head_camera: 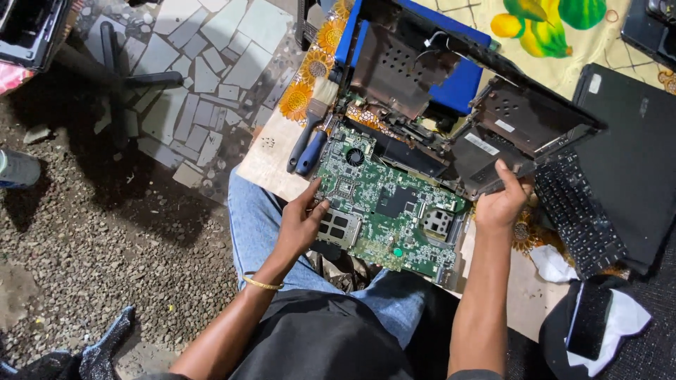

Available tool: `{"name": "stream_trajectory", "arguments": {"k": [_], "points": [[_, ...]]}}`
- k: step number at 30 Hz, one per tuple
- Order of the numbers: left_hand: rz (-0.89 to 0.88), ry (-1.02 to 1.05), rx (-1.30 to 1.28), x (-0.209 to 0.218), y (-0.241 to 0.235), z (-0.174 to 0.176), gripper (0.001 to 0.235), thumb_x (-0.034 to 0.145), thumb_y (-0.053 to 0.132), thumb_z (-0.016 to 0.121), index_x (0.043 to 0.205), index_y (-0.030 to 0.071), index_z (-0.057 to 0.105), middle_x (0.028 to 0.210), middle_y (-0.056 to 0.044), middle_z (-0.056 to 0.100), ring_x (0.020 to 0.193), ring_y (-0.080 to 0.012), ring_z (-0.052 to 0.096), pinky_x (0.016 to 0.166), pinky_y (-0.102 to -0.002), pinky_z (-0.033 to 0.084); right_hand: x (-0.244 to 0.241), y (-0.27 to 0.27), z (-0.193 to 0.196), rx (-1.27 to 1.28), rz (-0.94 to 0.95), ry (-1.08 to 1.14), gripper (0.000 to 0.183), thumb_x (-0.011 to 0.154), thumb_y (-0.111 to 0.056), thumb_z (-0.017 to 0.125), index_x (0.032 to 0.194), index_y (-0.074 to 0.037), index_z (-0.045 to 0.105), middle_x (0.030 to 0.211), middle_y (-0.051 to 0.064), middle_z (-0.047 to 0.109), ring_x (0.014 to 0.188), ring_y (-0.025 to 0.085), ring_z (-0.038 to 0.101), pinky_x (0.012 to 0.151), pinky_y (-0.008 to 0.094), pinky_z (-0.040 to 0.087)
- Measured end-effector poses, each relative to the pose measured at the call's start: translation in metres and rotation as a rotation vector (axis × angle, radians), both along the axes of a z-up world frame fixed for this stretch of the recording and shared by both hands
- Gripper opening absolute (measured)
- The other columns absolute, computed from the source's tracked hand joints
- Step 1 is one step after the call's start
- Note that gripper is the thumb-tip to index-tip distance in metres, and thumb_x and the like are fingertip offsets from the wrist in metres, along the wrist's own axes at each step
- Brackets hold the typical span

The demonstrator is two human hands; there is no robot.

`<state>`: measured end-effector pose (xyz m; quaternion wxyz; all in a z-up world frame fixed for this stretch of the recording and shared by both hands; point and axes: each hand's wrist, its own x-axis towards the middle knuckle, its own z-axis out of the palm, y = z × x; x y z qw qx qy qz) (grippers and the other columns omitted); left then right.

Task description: The person handles a laptop motherboard, turning it over and inspecting both sides. They place the board into the laptop chassis, then remove it again to continue handling it on their lap.

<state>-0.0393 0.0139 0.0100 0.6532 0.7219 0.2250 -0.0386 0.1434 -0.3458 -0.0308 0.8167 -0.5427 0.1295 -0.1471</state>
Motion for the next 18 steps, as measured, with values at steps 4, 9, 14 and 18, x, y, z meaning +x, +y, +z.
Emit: {"name": "stream_trajectory", "arguments": {"k": [4,9,14,18], "points": [[-0.008,0.005,0.001,-0.002,0.000,0.009,0.060,0.105,0.015,0.073,0.163,0.008,0.061,0.073,-0.013,0.069,0.075,-0.0205,0.053,0.066,-0.040,0.048,-0.012,0.018,0.025,-0.023,0.051,0.007,0.040,0.097,0.000,0.079,0.134,-0.014,0.076,0.129,0.003,0.078,0.131,0.021,0.075,0.119,0.044,0.063],[-0.018,0.030,0.016,-0.002,0.001,0.014,0.061,0.103,0.015,0.075,0.162,0.011,0.063,0.073,-0.011,0.067,0.075,-0.0203,0.056,0.067,-0.040,0.049,-0.019,0.010,0.016,-0.035,0.140,-0.007,0.043,0.102,0.001,0.076,0.139,-0.019,0.075,0.136,0.001,0.077,0.136,0.022,0.074,0.125,0.046,0.061],[-0.015,0.017,0.014,-0.003,0.002,0.012,0.060,0.104,0.014,0.075,0.162,0.008,0.062,0.072,-0.011,0.065,0.075,-0.0199,0.054,0.066,-0.038,0.047,-0.001,0.000,0.015,0.041,0.154,-0.066,0.042,0.104,0.001,0.074,0.140,-0.020,0.074,0.139,0.002,0.077,0.140,0.026,0.073,0.126,0.049,0.062],[-0.017,0.017,-0.002,-0.007,0.004,-0.015,0.060,0.103,0.014,0.075,0.162,0.008,0.062,0.071,-0.008,0.062,0.074,-0.0184,0.051,0.066,-0.037,0.046,0.000,0.002,0.032,-0.009,0.174,-0.086,0.040,0.106,0.000,0.074,0.141,-0.019,0.071,0.139,0.001,0.076,0.140,0.024,0.073,0.127,0.047,0.062]]}}
